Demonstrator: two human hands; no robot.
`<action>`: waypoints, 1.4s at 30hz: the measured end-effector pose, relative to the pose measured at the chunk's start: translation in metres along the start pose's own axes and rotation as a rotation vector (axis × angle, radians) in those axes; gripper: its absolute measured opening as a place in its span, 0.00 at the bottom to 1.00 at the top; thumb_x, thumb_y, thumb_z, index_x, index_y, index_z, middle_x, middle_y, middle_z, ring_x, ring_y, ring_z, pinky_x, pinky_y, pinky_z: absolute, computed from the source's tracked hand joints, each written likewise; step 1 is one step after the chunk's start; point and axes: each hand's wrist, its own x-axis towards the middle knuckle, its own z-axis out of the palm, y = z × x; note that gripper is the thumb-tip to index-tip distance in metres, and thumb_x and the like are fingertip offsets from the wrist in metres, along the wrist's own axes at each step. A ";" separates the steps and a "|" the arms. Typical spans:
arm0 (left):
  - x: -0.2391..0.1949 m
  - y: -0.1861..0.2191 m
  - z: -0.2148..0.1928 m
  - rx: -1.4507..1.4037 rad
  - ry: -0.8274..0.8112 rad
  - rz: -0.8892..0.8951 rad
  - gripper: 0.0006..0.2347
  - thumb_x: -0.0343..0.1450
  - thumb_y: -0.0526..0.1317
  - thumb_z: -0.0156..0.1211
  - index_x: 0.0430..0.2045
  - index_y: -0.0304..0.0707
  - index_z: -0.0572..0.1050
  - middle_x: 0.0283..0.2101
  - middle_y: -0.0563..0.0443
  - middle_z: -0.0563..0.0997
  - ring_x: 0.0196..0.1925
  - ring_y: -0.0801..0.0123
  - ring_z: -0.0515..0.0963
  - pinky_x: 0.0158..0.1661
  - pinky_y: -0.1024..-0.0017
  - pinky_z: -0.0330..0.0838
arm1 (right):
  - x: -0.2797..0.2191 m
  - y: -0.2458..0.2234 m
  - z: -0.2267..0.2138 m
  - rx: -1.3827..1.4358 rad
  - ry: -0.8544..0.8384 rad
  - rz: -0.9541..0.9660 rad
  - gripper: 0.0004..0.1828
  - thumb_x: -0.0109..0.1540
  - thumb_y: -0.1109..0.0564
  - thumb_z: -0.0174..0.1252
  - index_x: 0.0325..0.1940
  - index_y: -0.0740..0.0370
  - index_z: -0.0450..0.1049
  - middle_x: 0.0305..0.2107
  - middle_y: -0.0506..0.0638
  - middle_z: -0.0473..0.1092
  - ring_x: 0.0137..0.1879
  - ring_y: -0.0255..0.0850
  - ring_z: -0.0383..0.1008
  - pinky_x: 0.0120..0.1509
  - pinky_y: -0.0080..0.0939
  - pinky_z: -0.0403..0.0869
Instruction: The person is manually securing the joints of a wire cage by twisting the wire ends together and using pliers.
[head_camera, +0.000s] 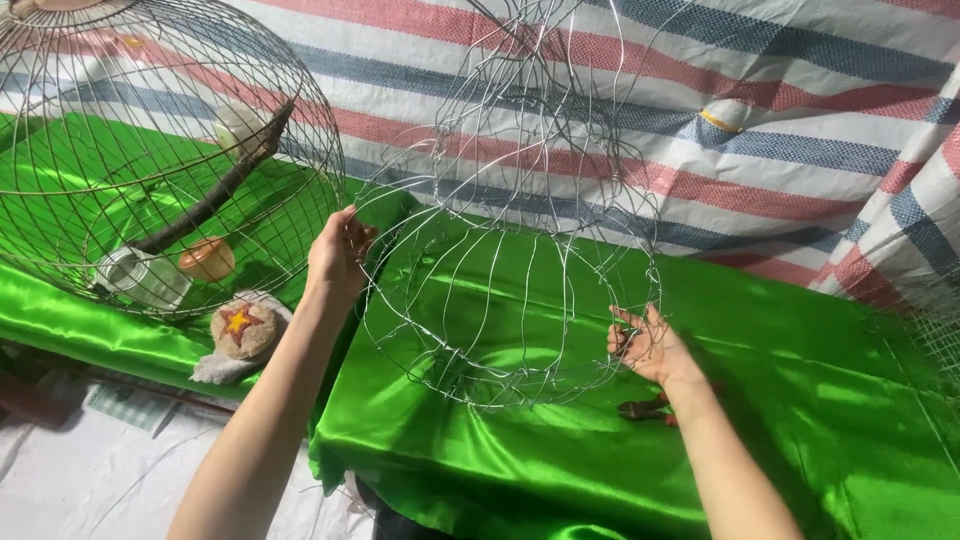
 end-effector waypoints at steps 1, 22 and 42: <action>0.001 0.000 0.000 0.000 0.000 0.000 0.16 0.70 0.48 0.63 0.13 0.45 0.69 0.23 0.49 0.77 0.36 0.67 0.82 0.33 0.77 0.63 | -0.001 0.001 0.000 0.000 0.000 0.000 0.36 0.67 0.27 0.45 0.57 0.58 0.77 0.34 0.63 0.76 0.40 0.55 0.79 0.51 0.60 0.77; -0.011 0.023 0.017 -0.004 0.001 0.059 0.14 0.71 0.44 0.62 0.13 0.46 0.70 0.19 0.53 0.73 0.27 0.68 0.79 0.39 0.71 0.63 | -0.013 -0.003 0.037 0.076 -0.027 -0.039 0.31 0.70 0.37 0.45 0.64 0.63 0.71 0.36 0.55 0.65 0.40 0.44 0.67 0.45 0.45 0.72; -0.011 0.025 0.040 0.060 -0.067 0.106 0.14 0.73 0.44 0.59 0.15 0.45 0.70 0.22 0.52 0.73 0.30 0.67 0.78 0.43 0.69 0.64 | -0.006 -0.005 0.005 0.104 -0.032 -0.020 0.31 0.65 0.38 0.54 0.66 0.60 0.71 0.36 0.54 0.65 0.40 0.43 0.65 0.47 0.45 0.71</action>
